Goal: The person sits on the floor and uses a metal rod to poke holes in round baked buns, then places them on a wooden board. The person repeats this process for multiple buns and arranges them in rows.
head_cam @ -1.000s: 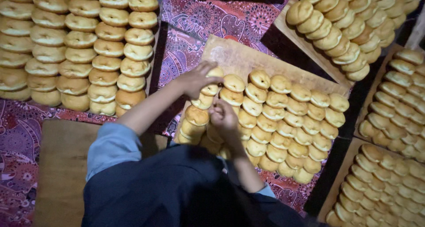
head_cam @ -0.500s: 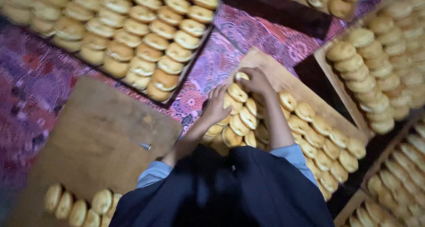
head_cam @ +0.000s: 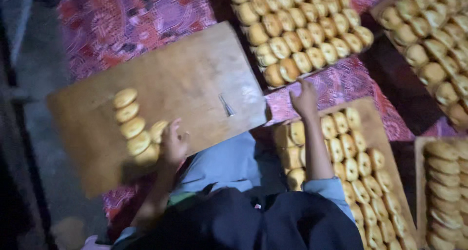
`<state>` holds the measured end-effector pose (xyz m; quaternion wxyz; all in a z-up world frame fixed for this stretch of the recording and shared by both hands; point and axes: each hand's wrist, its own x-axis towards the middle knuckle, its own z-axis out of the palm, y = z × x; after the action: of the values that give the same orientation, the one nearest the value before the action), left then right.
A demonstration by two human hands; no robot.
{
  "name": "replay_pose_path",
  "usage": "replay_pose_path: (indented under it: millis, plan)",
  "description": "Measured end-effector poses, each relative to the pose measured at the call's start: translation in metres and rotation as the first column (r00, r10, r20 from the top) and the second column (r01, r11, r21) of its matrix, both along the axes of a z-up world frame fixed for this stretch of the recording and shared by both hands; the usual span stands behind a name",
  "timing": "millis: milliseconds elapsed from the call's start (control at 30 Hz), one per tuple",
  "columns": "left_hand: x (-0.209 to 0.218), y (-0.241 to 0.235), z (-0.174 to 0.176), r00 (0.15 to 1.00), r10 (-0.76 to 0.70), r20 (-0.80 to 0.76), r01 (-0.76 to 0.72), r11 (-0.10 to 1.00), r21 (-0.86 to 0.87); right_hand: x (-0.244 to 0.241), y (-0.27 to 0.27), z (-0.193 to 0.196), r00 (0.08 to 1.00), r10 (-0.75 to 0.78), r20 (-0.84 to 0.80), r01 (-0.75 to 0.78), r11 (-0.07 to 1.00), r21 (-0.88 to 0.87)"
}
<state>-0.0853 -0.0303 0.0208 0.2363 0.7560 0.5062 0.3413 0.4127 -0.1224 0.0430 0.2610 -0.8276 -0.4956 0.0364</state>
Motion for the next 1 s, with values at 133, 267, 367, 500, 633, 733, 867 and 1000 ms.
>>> replay_pose_path:
  millis: [133,267,367,500,633,733,867,1000]
  plan:
    - [-0.115,0.025,-0.019,0.965,0.262,0.022,-0.263,0.960,0.092,-0.152,0.089,-0.036,0.922,0.266,-0.281,-0.271,0.962,0.021]
    - [-0.174,0.089,-0.011,0.955,0.278,-0.106,-0.275,0.961,0.039,-0.312,0.148,-0.066,0.668,0.569,-0.480,-0.652,0.758,-0.010]
    - [-0.188,0.144,-0.008,0.986,0.126,-0.109,-0.127,0.992,0.004,-0.403,0.149,-0.060,0.580,0.702,-0.413,-0.780,0.624,-0.034]
    - [-0.174,0.187,-0.011,0.998,-0.049,-0.049,0.040,0.984,-0.172,-0.464,0.132,-0.054,0.759,0.551,-0.346,-0.630,0.755,-0.182]
    - [-0.178,0.201,-0.013,0.986,-0.148,0.075,0.166,0.900,-0.404,-0.481,0.107,-0.029,0.860,0.430,-0.273,-0.457,0.888,-0.041]
    - [-0.186,0.207,-0.030,0.971,-0.156,0.179,0.215,0.895,-0.391,-0.483,0.087,-0.003,0.867,0.441,-0.231,-0.469,0.880,-0.079]
    - [-0.178,0.199,-0.063,0.972,-0.224,-0.068,0.212,0.966,-0.145,-0.489,0.079,-0.008,0.875,0.466,-0.129,-0.483,0.858,-0.175]
    - [-0.140,0.208,-0.049,0.992,-0.125,0.000,0.116,0.917,-0.383,-0.462,0.065,-0.049,0.835,0.398,-0.379,-0.370,0.917,0.149]
